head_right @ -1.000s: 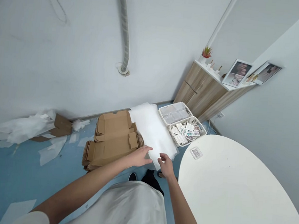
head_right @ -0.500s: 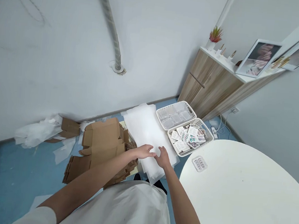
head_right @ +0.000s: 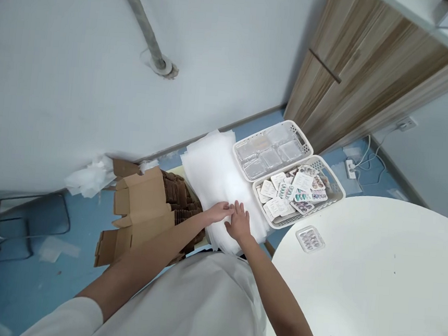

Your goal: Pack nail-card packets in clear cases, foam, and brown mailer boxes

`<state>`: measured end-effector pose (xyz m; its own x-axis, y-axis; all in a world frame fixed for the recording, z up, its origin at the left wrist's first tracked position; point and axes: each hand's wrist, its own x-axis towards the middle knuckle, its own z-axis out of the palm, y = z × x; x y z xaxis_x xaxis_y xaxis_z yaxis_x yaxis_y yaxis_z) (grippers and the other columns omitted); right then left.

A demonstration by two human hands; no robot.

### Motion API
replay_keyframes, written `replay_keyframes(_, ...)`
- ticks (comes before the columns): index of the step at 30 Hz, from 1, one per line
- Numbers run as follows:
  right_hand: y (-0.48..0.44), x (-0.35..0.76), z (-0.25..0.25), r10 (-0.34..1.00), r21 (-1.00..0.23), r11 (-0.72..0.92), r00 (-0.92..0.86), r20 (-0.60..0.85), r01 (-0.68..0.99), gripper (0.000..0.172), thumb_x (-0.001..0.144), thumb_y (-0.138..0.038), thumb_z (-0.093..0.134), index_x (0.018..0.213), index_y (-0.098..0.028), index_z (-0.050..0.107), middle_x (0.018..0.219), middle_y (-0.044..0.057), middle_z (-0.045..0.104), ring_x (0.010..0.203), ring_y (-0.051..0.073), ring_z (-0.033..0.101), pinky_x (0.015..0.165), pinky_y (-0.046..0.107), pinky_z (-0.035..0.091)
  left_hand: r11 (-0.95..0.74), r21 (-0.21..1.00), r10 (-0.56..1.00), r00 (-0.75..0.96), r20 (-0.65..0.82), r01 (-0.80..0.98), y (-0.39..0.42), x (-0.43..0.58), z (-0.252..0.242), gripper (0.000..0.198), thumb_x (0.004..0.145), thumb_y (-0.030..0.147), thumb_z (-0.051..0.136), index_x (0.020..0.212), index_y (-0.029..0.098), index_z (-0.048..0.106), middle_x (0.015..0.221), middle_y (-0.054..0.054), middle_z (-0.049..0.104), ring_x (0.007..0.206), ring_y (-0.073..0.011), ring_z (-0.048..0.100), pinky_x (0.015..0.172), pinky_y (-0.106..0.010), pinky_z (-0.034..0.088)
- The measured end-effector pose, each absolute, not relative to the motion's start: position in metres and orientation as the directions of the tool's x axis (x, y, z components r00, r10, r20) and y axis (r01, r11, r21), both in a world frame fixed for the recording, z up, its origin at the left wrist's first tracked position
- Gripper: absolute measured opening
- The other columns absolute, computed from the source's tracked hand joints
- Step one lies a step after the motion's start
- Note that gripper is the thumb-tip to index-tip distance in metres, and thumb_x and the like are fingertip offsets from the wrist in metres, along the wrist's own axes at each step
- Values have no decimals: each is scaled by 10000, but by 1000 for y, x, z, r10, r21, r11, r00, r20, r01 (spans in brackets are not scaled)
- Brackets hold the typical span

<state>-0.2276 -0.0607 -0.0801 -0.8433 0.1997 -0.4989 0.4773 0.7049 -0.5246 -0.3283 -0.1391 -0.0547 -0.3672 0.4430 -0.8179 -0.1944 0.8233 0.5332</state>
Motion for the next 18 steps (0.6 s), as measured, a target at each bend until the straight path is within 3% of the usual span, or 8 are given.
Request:
replay_keyframes(6, -65, -225, -74, 26, -647, 671, -883, -469, 363, 680, 729, -240, 513, 1341, -205, 217, 1427, 80, 219, 1324, 259, 101, 1031, 492, 111, 771, 548, 307, -565, -766, -324, -138, -326, -77, 338, 758, 348, 531, 1018, 131, 527, 1090, -110, 592, 955, -181, 566, 757, -232, 433)
replay_keyframes(10, -61, -226, -74, -40, -685, 654, -890, -454, 320, 655, 723, -238, 520, 1326, -197, 268, 1430, 83, 211, 1319, 255, 131, 1037, 484, 111, 798, 507, 234, -609, -758, -324, -137, -329, -89, 204, 754, 307, 542, 866, 141, 580, 905, -89, 646, 827, -182, 597, 705, -258, 445)
replay_keyframes(13, -54, -225, -76, -63, -730, 622, -912, -406, 282, 566, 742, -237, 498, 1287, -210, 348, 1401, 76, 284, 1300, 245, 202, 1034, 475, 140, 812, 486, 206, -620, -757, -323, -139, -331, -96, 157, 766, 295, 526, 742, 151, 585, 773, -69, 649, 741, -178, 602, 674, -273, 444)
replay_keyframes(15, -48, -224, -77, 19, -744, 601, -936, -351, 291, 483, 766, -228, 459, 1246, -204, 406, 1366, 79, 343, 1279, 232, 251, 1032, 453, 170, 811, 477, 191, -616, -764, -340, -142, -331, -99, 164, 782, 289, 503, 726, 153, 574, 727, -63, 643, 697, -168, 604, 650, -272, 447)
replay_keyframes(18, -39, -224, -79, 275, -716, 579, -921, -277, 389, 453, 776, -238, 441, 1222, -163, 427, 1374, 105, 304, 1279, 245, 230, 1024, 421, 213, 798, 469, 173, -603, -779, -378, -147, -331, -100, 156, 801, 284, 482, 751, 154, 552, 698, -55, 635, 656, -144, 604, 608, -248, 447)
